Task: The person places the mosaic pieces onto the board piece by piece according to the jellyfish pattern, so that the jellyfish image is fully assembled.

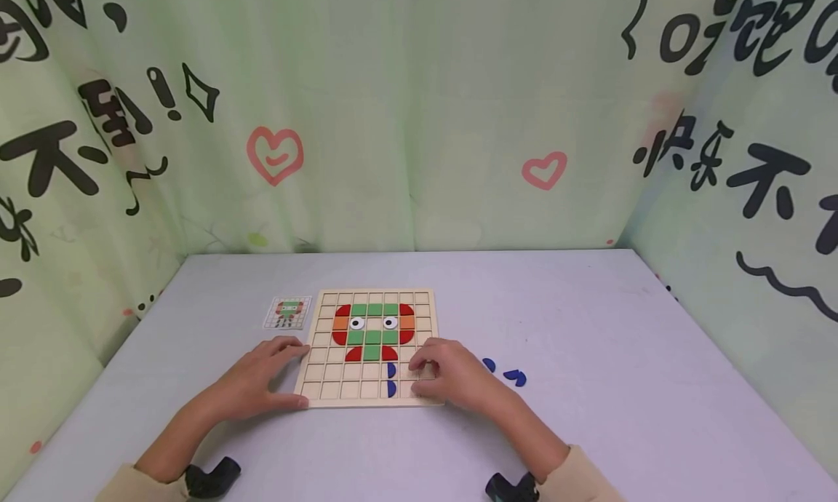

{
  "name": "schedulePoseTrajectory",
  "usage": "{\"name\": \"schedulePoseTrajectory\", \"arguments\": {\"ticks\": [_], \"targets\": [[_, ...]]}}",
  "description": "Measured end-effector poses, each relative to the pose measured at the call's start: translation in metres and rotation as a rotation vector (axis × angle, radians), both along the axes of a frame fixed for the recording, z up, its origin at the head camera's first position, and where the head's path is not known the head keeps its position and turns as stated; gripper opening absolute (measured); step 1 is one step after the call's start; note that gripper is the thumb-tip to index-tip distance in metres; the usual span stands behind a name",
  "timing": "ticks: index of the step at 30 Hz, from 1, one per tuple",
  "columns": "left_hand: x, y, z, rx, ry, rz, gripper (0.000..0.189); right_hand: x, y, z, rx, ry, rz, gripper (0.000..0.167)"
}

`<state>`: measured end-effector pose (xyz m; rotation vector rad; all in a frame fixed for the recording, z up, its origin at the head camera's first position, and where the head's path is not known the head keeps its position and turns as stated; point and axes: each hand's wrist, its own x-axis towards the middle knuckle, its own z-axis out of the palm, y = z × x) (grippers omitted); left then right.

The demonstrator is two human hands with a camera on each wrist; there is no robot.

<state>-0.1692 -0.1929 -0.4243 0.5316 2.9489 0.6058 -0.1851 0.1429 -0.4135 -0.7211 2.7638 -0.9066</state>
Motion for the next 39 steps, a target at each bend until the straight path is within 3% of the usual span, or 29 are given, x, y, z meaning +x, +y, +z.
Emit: {"name": "schedulePoseTrajectory", "arguments": {"ticks": [9, 17, 32, 39], "targets": [[0.001, 0.001, 0.003, 0.000, -0.006, 0.007, 0.083, 0.003, 0.030, 0.006, 0.027, 0.049, -0.054, 0.020], [0.001, 0.001, 0.003, 0.003, -0.014, 0.014, 0.083, 0.007, 0.069, 0.001, 0.008, 0.144, -0.067, 0.019], [0.002, 0.001, 0.003, 0.004, -0.008, 0.007, 0.082, 0.015, 0.123, -0.004, -0.021, 0.232, -0.144, 0.021], [0.002, 0.001, 0.002, 0.007, -0.017, 0.017, 0.082, 0.018, 0.131, -0.002, 0.030, 0.171, -0.247, 0.021]]}}
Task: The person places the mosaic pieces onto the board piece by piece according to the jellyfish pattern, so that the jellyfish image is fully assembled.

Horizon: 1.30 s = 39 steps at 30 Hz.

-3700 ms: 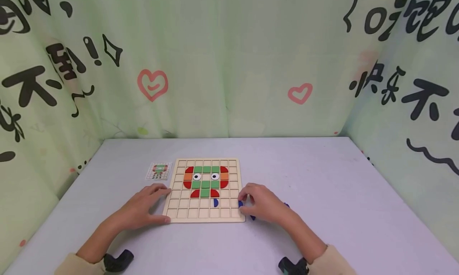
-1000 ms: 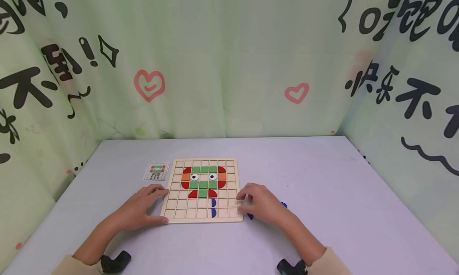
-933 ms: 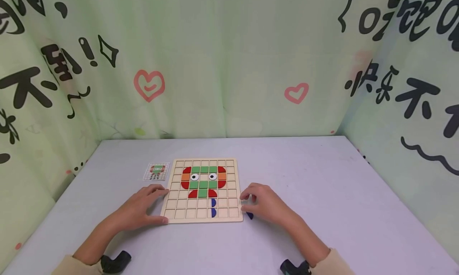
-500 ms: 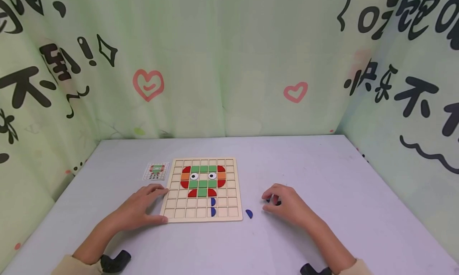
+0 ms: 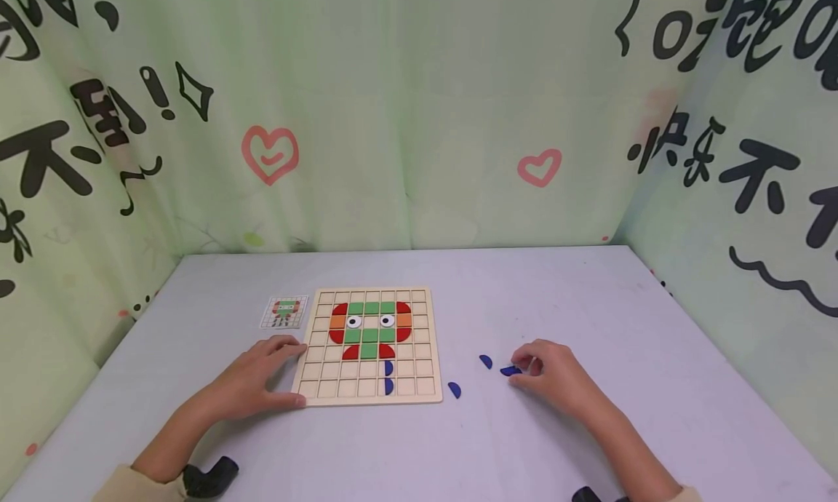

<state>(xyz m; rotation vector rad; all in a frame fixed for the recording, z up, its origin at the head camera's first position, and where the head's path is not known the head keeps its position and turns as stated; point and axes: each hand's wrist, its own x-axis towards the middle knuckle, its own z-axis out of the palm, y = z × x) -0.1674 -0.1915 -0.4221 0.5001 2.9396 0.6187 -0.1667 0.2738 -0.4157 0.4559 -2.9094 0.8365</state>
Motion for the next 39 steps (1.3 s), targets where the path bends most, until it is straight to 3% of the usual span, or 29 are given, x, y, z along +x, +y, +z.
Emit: {"name": "schedulePoseTrajectory", "arguments": {"ticks": [10, 20, 39], "targets": [[-0.001, 0.000, -0.001, -0.006, 0.005, -0.002, 0.083, -0.003, -0.002, -0.001, 0.020, -0.088, -0.039, 0.017], [0.000, 0.000, 0.000, -0.004, 0.001, 0.006, 0.083, -0.009, -0.016, -0.004, 0.020, -0.060, 0.012, 0.018], [-0.001, 0.000, -0.002, -0.006, 0.012, 0.004, 0.082, -0.023, -0.059, -0.003, -0.004, -0.093, 0.113, 0.017]]}}
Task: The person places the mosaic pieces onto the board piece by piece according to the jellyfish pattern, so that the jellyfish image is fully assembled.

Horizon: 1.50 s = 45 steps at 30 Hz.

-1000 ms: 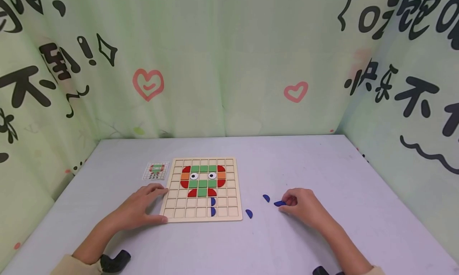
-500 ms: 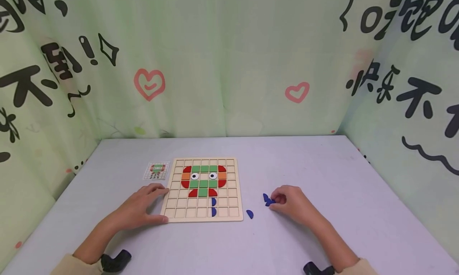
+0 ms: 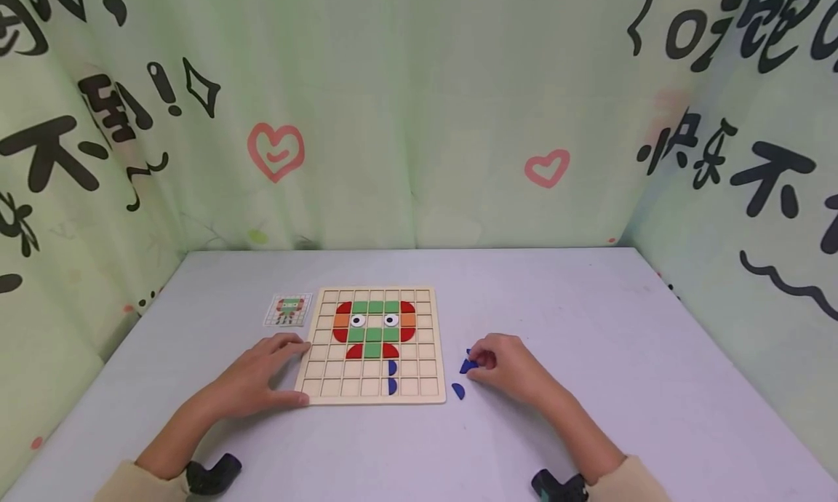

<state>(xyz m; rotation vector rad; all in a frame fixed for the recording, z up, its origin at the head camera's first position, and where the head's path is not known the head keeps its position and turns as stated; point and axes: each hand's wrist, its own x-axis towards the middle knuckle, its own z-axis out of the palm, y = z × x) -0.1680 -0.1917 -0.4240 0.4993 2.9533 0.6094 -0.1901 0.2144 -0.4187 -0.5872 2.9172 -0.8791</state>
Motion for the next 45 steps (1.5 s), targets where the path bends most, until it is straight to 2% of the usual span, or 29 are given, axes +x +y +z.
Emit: {"name": "schedulePoseTrajectory", "arguments": {"ticks": [15, 26, 45], "targets": [[0.001, -0.001, 0.002, 0.005, 0.013, -0.017, 0.082, -0.006, -0.026, 0.000, 0.008, -0.010, 0.034, 0.016], [0.000, -0.002, 0.003, 0.000, 0.019, -0.023, 0.082, -0.008, -0.031, 0.006, 0.035, -0.005, 0.001, 0.016], [0.001, 0.000, 0.003, 0.000, 0.013, -0.025, 0.082, -0.007, -0.061, 0.014, -0.008, -0.022, 0.123, 0.016]]}}
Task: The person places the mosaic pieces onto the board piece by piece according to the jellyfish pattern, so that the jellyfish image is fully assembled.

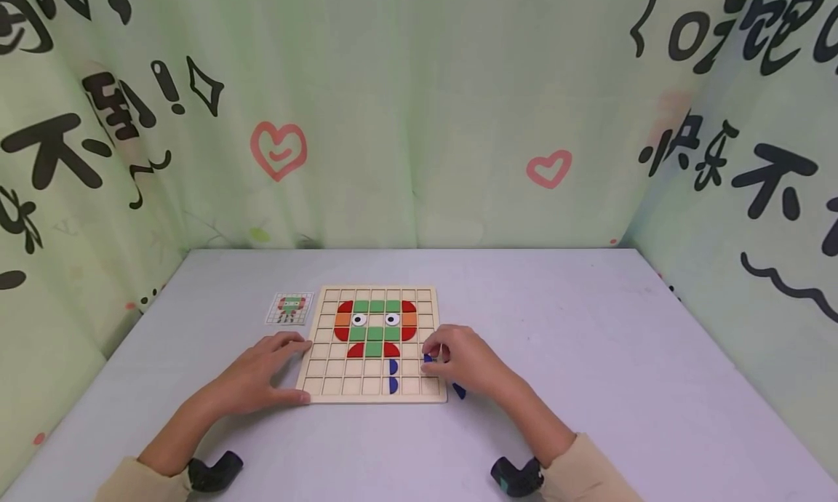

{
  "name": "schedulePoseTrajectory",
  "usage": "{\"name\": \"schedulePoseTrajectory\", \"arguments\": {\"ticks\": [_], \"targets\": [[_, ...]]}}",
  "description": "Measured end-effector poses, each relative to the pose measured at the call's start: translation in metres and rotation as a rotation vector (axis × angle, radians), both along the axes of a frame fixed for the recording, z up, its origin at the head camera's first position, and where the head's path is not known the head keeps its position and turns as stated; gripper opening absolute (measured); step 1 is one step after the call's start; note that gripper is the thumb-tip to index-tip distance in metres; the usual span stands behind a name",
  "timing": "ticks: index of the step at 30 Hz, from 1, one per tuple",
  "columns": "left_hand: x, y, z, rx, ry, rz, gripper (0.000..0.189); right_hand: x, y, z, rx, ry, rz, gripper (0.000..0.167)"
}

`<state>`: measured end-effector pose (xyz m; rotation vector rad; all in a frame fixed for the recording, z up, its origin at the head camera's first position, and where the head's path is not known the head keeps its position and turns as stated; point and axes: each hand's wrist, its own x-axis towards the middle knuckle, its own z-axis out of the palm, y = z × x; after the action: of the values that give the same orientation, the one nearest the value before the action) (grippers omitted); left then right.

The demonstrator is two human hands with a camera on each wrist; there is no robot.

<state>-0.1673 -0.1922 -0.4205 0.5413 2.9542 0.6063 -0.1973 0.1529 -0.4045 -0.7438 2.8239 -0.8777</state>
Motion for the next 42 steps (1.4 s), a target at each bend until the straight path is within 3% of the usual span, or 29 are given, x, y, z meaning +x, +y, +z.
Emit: {"name": "schedulePoseTrajectory", "arguments": {"ticks": [26, 42], "targets": [[-0.001, -0.002, -0.002, -0.003, -0.003, -0.006, 0.082, -0.001, -0.059, -0.009, -0.004, 0.038, 0.088, 0.014], [-0.001, -0.003, -0.003, 0.007, 0.010, -0.016, 0.081, -0.004, -0.072, -0.014, 0.013, 0.048, 0.090, 0.014]]}}
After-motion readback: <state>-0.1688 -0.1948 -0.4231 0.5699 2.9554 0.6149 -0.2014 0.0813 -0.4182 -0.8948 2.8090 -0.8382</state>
